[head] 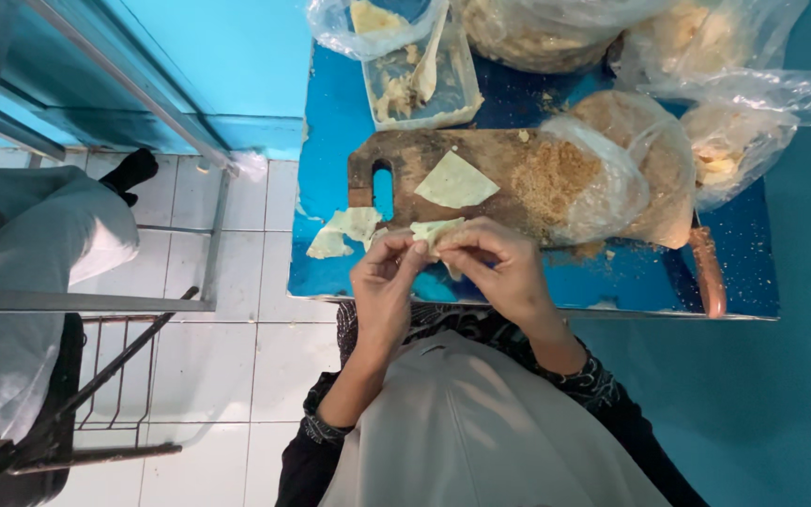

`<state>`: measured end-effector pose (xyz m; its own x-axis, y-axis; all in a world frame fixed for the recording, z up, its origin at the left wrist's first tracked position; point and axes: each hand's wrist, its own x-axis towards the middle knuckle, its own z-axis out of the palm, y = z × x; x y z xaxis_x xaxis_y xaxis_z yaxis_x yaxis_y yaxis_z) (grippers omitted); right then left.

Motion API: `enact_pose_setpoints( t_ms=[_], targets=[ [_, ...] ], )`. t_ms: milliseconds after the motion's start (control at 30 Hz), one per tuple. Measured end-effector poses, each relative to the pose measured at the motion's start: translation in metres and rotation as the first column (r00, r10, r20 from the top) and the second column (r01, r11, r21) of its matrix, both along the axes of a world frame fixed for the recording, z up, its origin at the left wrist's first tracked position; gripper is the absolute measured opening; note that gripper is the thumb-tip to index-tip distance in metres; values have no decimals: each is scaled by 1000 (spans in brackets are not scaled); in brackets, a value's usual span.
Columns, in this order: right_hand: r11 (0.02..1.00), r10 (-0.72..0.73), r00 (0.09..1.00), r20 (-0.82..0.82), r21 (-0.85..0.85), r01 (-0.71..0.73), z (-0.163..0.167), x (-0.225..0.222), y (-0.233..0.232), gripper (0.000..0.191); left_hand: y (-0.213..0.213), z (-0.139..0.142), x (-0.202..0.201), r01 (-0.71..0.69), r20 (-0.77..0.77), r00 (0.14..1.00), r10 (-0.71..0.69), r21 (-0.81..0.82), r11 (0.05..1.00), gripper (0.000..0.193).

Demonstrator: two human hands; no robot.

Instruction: The person sits at a small blue table and folds thin square pastry wrappers around a brown crumbly filling, pinching each wrapper closed by hand and setting the finished parcel aside. They repeatedly take a wrapper from a stack, add filling, fold it, and place completed parcels with others on the table.

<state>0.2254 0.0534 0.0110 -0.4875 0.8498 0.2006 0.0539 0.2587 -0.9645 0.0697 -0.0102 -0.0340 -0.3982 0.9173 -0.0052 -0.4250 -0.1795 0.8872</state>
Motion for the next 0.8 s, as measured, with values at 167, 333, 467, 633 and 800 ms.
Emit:
enact_pose_setpoints(
  t_ms=[167, 333, 467, 633, 800],
  targets=[
    [971, -51, 985, -166, -240, 10, -14, 0, -2, 11, -2, 4, 3, -1, -5, 1000, 1, 38, 999, 7],
    [987, -126, 992, 8, 102, 124, -22, 3, -11, 19, -4, 10, 5, 74, 12, 997, -75, 66, 995, 8],
    [987, -105, 992, -64, -125, 96, -31, 8, -1, 14, -6, 11, 5, 86, 118, 989, -90, 39, 996, 7],
    [963, -79, 985, -155, -268, 35, -38, 13, 4, 14, -5, 8, 6, 65, 148, 986, -71, 46, 997, 7],
    [991, -133, 990, -54, -30, 132, -39, 10, -7, 15, -1, 3, 12, 30, -53, 998, -25, 96, 995, 10]
  ],
)
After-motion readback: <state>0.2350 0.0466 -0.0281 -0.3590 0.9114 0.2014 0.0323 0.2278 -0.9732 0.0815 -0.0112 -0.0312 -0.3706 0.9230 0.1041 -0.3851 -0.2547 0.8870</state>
